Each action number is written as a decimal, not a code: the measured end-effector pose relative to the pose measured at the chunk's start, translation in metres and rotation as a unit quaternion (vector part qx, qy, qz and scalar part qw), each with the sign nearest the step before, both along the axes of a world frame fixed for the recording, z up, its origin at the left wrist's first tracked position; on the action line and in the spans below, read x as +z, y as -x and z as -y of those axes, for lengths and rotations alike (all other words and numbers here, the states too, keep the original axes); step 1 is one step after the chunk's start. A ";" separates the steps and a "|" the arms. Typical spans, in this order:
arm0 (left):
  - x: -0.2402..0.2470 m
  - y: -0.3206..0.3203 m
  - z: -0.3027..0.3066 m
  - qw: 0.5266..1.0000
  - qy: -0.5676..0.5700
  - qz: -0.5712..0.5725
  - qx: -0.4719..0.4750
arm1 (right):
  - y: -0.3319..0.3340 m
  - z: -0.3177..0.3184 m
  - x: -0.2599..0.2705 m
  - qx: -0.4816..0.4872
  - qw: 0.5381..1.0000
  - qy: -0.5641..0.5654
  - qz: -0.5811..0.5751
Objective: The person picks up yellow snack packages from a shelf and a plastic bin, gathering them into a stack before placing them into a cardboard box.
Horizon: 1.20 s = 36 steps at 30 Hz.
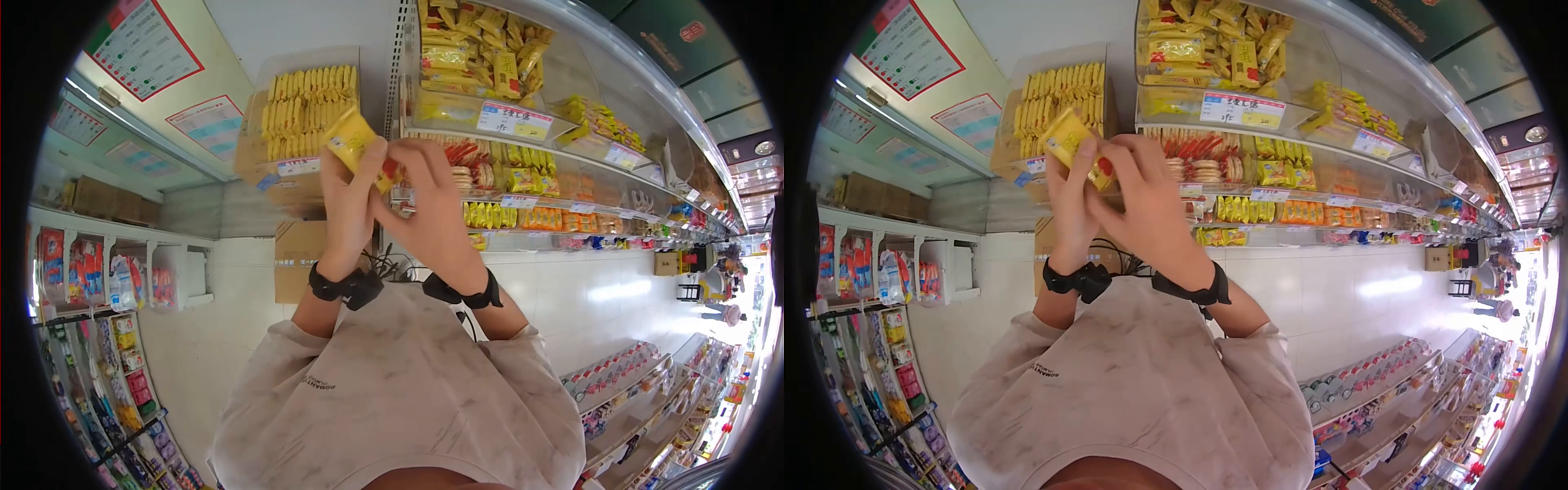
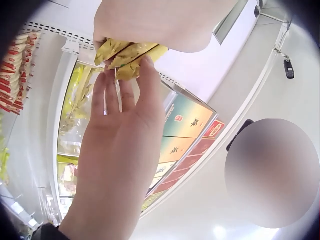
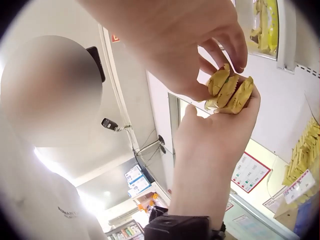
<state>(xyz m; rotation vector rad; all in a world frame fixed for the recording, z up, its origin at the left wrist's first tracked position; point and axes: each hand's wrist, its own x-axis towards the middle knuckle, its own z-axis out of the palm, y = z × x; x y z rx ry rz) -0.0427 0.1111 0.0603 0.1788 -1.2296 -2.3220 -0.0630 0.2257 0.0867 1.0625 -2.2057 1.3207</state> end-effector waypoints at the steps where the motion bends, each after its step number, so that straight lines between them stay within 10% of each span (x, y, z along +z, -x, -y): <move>1: 0.003 0.000 0.000 1.000 -0.023 -0.001 0.008 | -0.001 -0.001 0.001 0.008 1.000 -0.004 -0.002; 5: 0.003 0.004 0.010 0.998 -0.058 -0.012 0.023 | 0.013 -0.016 0.029 0.088 0.996 0.013 0.016; 11: -0.001 0.001 0.018 0.999 -0.026 -0.003 0.022 | 0.118 -0.076 0.077 -0.059 0.998 0.001 0.004; 16: 0.002 -0.004 0.018 1.000 0.002 -0.007 -0.003 | 0.217 -0.116 0.058 -0.151 0.920 -0.329 0.149; 22: 0.010 -0.008 0.016 1.000 -0.003 0.006 0.017 | 0.221 -0.102 0.057 -0.086 0.888 -0.394 0.220; 31: -0.010 0.001 0.016 0.999 0.000 0.010 0.039 | 0.116 -0.086 0.084 -0.125 0.981 -0.145 0.000; 36: -0.014 0.003 0.012 1.000 -0.010 0.021 0.018 | 0.033 -0.051 0.083 -0.053 0.995 -0.004 0.086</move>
